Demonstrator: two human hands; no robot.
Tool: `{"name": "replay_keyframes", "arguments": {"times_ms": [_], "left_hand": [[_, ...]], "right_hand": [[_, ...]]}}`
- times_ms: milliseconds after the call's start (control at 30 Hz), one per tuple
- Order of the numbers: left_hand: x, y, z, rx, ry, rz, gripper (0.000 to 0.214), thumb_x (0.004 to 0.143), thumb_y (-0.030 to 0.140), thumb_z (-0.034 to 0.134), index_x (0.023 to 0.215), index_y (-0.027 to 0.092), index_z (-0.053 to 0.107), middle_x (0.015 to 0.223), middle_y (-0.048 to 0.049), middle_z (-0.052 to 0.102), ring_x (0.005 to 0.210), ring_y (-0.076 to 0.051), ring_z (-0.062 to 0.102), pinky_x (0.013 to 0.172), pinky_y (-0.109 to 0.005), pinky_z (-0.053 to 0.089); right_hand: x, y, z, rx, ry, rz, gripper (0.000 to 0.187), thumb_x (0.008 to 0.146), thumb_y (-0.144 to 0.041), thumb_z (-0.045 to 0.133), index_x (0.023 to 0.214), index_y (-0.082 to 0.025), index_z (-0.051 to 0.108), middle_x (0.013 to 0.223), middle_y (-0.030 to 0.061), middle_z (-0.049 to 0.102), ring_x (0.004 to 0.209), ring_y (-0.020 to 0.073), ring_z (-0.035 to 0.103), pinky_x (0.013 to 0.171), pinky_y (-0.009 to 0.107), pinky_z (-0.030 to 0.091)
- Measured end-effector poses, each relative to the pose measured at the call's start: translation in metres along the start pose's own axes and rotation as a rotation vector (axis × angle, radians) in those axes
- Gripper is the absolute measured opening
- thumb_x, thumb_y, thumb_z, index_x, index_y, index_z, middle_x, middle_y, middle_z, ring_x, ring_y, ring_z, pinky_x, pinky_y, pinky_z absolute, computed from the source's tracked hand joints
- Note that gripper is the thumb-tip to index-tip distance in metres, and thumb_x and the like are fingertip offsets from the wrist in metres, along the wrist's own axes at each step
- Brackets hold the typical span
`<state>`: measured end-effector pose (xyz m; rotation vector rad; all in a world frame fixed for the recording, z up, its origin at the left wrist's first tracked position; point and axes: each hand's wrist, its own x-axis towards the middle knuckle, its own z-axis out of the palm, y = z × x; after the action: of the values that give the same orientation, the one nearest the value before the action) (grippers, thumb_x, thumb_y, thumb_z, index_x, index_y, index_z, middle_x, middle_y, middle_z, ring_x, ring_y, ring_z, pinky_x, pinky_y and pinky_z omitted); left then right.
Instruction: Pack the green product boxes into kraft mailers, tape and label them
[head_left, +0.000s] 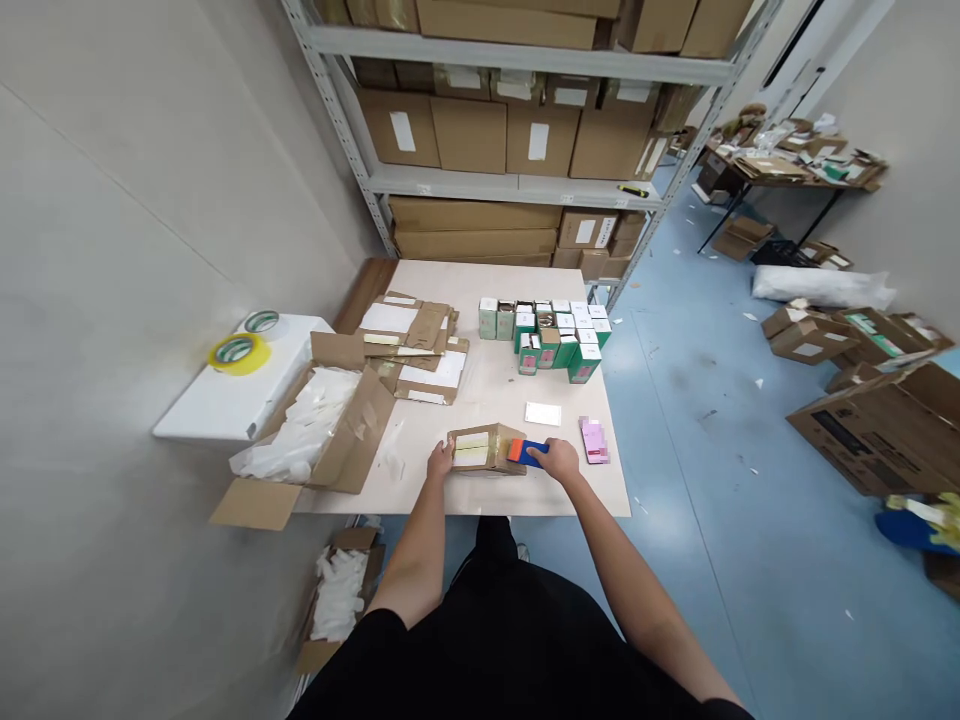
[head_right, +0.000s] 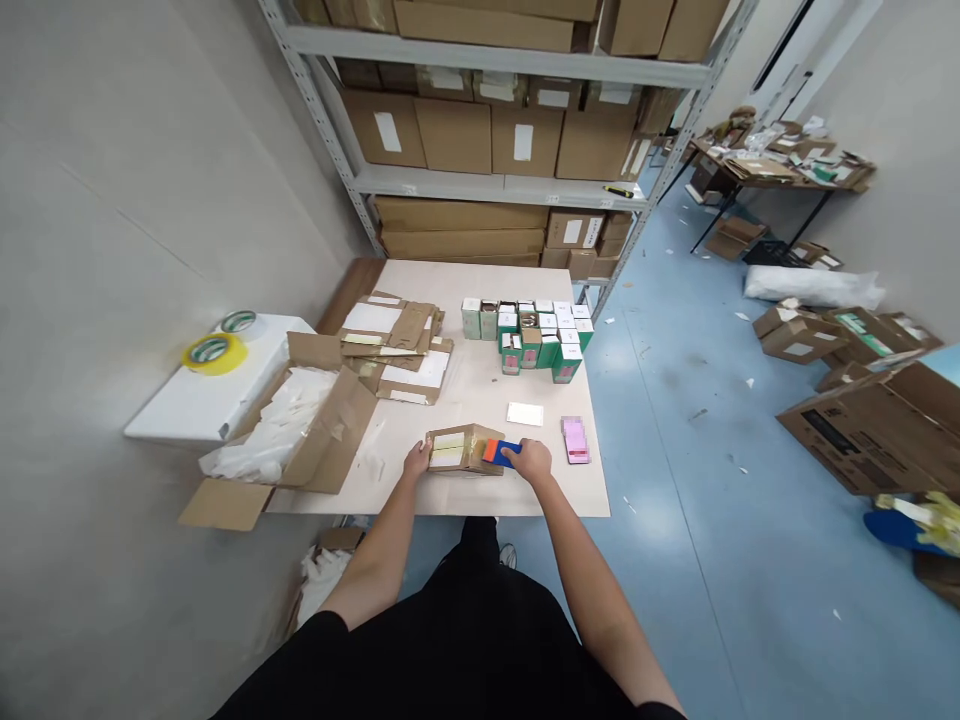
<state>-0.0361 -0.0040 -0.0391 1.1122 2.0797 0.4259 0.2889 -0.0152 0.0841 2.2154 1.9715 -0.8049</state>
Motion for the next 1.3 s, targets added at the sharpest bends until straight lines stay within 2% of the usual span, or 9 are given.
{"name": "replay_keyframes", "arguments": {"times_ms": [133,233,400,600,767,967,1067,1167,1300], "left_hand": [[0.002,0.004,-0.03,-0.065,0.047,-0.004,0.065,0.099,0.057,0.051,0.146,0.013,0.055,0.147,-0.0183,0.061,0.14,-0.031,0.055,0.114,-0.039,0.042],[-0.002,0.011,-0.042,-0.125,0.035,0.078,0.054,0.101,0.053,0.049,0.139,0.017,0.063,0.143,-0.0129,0.065,0.136,-0.026,0.058,0.113,-0.033,0.043],[-0.018,0.02,-0.042,-0.211,-0.068,0.167,0.057,0.093,0.059,0.063,0.132,0.018,0.069,0.13,-0.0127,0.073,0.126,-0.031,0.065,0.108,-0.038,0.047],[-0.034,0.012,-0.037,-0.286,0.003,0.099,0.049,0.101,0.051,0.052,0.134,0.019,0.067,0.133,-0.0116,0.072,0.124,-0.026,0.067,0.105,-0.034,0.048],[-0.042,0.019,-0.012,-0.257,0.003,0.083,0.046,0.101,0.048,0.052,0.131,0.017,0.069,0.131,-0.014,0.073,0.124,-0.028,0.067,0.105,-0.037,0.048],[-0.044,0.027,0.003,-0.203,0.0,0.096,0.049,0.101,0.053,0.048,0.129,0.018,0.068,0.132,-0.0155,0.071,0.127,-0.03,0.064,0.106,-0.039,0.047],[-0.042,0.025,0.002,-0.171,-0.002,0.094,0.051,0.1,0.057,0.047,0.129,0.02,0.068,0.129,-0.0138,0.073,0.124,-0.03,0.065,0.104,-0.037,0.047],[-0.037,0.022,0.003,-0.145,0.005,0.104,0.053,0.099,0.061,0.047,0.129,0.022,0.068,0.129,-0.0132,0.073,0.123,-0.03,0.066,0.103,-0.037,0.048],[-0.033,0.02,0.003,-0.137,-0.012,0.099,0.055,0.099,0.06,0.048,0.132,0.021,0.067,0.13,-0.0146,0.073,0.125,-0.031,0.065,0.104,-0.036,0.047]], "right_hand": [[-0.004,-0.042,0.0,-0.003,0.017,-0.062,0.048,0.097,-0.062,0.055,0.102,-0.018,0.075,0.103,0.0155,0.077,0.1,0.0269,0.072,0.078,0.03,0.048],[-0.005,-0.07,0.001,0.001,-0.004,-0.09,0.048,0.097,-0.061,0.056,0.105,-0.017,0.075,0.106,0.0171,0.076,0.103,0.0288,0.072,0.081,0.031,0.05],[-0.004,-0.121,0.006,-0.016,-0.018,-0.131,0.051,0.096,-0.061,0.057,0.111,-0.016,0.075,0.112,0.0189,0.076,0.106,0.0298,0.072,0.083,0.032,0.052],[0.007,-0.152,-0.002,-0.044,-0.097,-0.174,0.057,0.091,-0.063,0.064,0.115,-0.013,0.075,0.115,0.0201,0.076,0.105,0.0297,0.074,0.081,0.031,0.054],[0.025,-0.127,-0.022,-0.107,-0.122,-0.212,0.061,0.081,-0.066,0.074,0.112,-0.014,0.076,0.114,0.0196,0.076,0.105,0.0297,0.074,0.08,0.029,0.053],[0.039,-0.033,-0.049,-0.199,-0.032,-0.13,0.052,0.085,-0.066,0.069,0.099,-0.016,0.077,0.108,0.017,0.077,0.101,0.028,0.073,0.075,0.027,0.05],[0.041,-0.002,-0.06,-0.231,-0.037,-0.1,0.051,0.086,-0.065,0.069,0.099,-0.016,0.077,0.107,0.0167,0.077,0.1,0.0276,0.073,0.074,0.028,0.049],[0.04,0.0,-0.061,-0.262,-0.038,-0.105,0.05,0.088,-0.062,0.069,0.104,-0.015,0.076,0.109,0.0175,0.076,0.101,0.0285,0.073,0.075,0.028,0.049],[0.039,-0.021,-0.035,-0.294,-0.022,-0.12,0.048,0.091,-0.057,0.067,0.11,-0.014,0.075,0.111,0.0179,0.076,0.106,0.0292,0.072,0.08,0.029,0.049]]}}
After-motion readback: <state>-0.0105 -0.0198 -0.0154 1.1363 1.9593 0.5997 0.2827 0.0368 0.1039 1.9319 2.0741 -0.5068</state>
